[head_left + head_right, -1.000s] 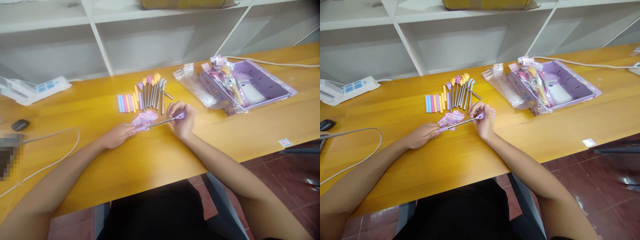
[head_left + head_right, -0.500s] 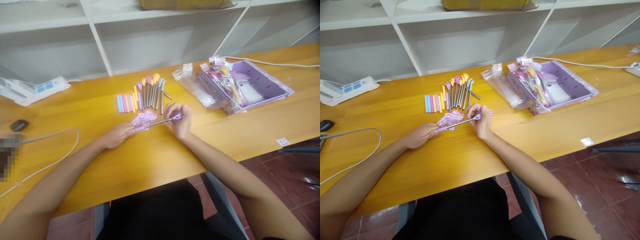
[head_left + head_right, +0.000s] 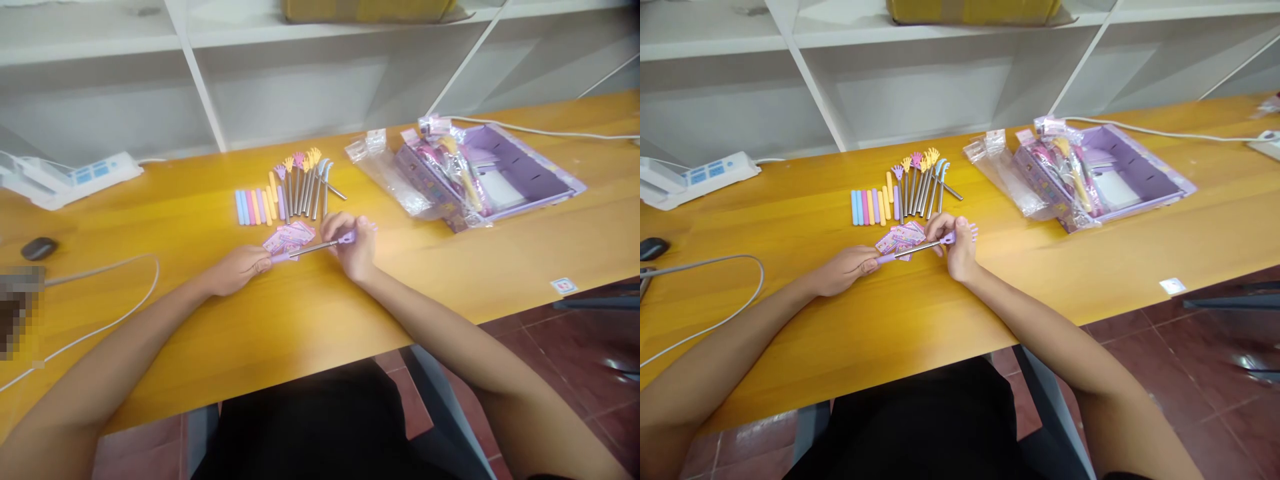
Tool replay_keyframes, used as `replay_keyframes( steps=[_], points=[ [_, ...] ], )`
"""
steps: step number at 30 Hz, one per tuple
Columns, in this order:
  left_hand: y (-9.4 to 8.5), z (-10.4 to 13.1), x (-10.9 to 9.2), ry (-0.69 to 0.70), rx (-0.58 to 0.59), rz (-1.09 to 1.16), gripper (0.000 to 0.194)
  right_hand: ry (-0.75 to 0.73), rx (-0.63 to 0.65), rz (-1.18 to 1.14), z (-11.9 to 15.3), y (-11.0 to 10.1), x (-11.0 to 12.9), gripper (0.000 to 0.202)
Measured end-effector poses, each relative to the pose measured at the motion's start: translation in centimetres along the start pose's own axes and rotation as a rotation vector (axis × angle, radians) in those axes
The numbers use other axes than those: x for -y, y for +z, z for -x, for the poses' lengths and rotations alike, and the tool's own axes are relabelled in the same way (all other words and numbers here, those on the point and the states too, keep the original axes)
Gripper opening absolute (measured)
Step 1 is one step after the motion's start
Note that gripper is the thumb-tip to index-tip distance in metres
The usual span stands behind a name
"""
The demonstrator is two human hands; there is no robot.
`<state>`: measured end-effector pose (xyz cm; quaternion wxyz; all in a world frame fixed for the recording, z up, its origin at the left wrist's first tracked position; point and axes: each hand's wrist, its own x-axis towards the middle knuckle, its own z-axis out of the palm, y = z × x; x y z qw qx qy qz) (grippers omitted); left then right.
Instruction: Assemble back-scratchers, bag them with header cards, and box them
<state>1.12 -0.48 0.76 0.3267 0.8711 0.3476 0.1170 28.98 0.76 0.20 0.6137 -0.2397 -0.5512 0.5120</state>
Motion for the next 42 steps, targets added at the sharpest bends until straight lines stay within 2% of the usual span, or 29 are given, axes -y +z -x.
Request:
replay_keyframes(
  steps=[8,19,39,42],
  points=[
    [0.1,0.0,0.1,-0.02,0.001,-0.003,0.06,0.019,0.045,0.008,0.3,0.2,-0.5,0.073],
    [0.2,-0.2,0.0,-0.022,-0.012,-0.024,0.051,0.034,0.027,-0.003,0.4,0.9,-1.0,0.075],
    [0.3,-0.2,0.4,-0.023,-0.016,-0.018,0.055,0.07,0.047,-0.037,0.4,1.2,-1.6,0.076],
    [0.3,-0.2,0.2,-0.017,-0.019,-0.013,0.055,0.131,0.06,-0.061,0.0,0.9,-1.7,0.078]
  ],
)
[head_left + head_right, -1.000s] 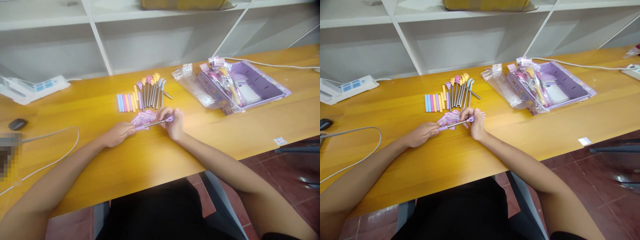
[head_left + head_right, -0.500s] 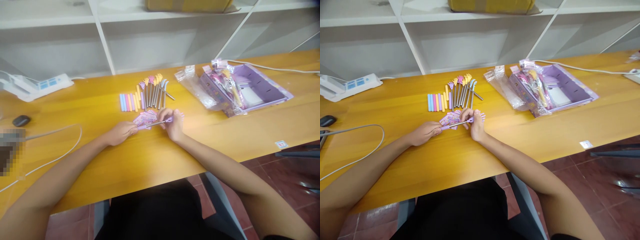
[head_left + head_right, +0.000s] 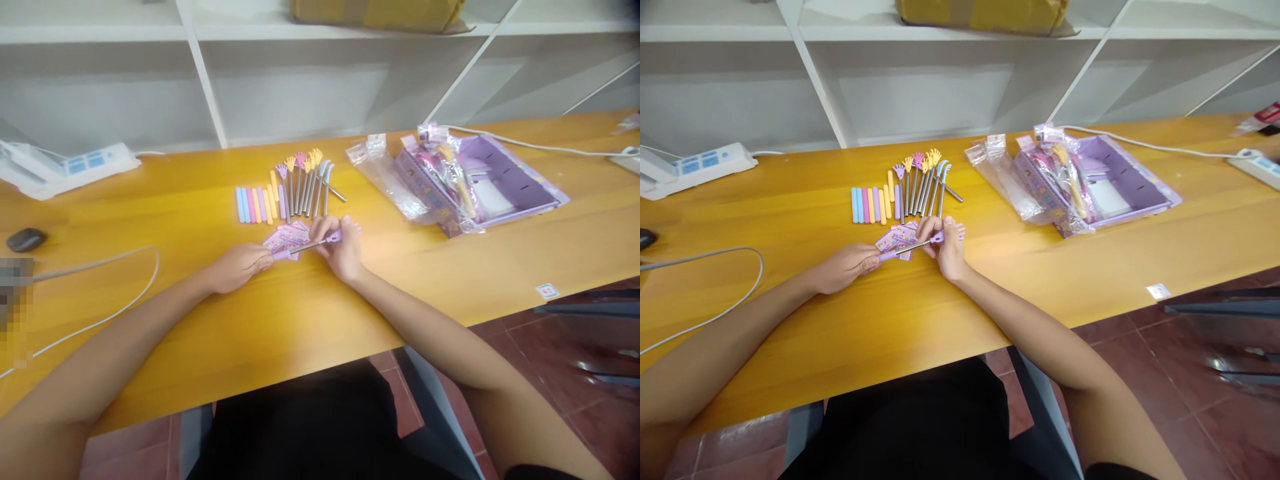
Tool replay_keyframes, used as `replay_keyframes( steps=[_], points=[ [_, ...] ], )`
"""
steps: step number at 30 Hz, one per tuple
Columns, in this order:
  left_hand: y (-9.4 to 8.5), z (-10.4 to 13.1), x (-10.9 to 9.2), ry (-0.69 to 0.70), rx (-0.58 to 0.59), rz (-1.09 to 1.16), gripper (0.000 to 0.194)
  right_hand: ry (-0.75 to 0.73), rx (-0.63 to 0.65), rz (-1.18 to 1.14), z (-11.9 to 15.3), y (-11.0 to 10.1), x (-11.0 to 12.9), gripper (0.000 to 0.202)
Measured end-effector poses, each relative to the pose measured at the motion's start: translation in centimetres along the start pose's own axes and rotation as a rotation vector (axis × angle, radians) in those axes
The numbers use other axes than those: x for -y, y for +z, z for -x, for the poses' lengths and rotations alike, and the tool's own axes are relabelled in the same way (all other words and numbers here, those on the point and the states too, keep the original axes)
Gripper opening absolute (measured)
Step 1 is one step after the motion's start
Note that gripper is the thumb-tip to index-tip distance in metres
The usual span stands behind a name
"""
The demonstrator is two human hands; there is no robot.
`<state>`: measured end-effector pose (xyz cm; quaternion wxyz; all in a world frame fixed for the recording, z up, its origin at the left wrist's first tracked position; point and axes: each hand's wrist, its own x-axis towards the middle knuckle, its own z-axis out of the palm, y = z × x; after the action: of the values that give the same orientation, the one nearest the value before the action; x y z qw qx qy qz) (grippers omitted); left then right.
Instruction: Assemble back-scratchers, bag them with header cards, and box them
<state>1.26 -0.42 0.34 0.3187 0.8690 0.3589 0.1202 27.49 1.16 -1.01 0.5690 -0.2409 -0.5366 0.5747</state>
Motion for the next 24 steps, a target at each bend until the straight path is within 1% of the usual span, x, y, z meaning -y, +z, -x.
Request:
replay_keyframes(
  steps=[4,6,11,15,20,24],
  points=[
    [0.0,0.2,-0.1,0.003,0.002,0.018,0.056,0.094,-0.029,0.026,-0.3,-0.5,-0.1,0.082],
    [0.0,0.3,-0.1,-0.01,0.005,0.013,0.056,0.103,-0.032,0.069,-0.1,-0.6,-0.1,0.081],
    [0.1,0.3,-0.1,-0.02,0.012,-0.038,0.05,0.108,0.023,0.116,0.5,-0.3,0.4,0.073],
    [0.3,0.2,0.0,-0.025,0.003,-0.049,0.054,0.109,0.041,0.114,0.6,0.0,0.8,0.073],
    [0.7,0.2,0.1,0.004,0.008,-0.079,0.056,0.098,-0.055,0.159,0.3,-0.5,1.3,0.073],
    [0.6,0.4,0.0,0.0,0.015,-0.036,0.058,0.057,-0.192,0.128,-0.7,-1.6,2.5,0.065]
  ],
)
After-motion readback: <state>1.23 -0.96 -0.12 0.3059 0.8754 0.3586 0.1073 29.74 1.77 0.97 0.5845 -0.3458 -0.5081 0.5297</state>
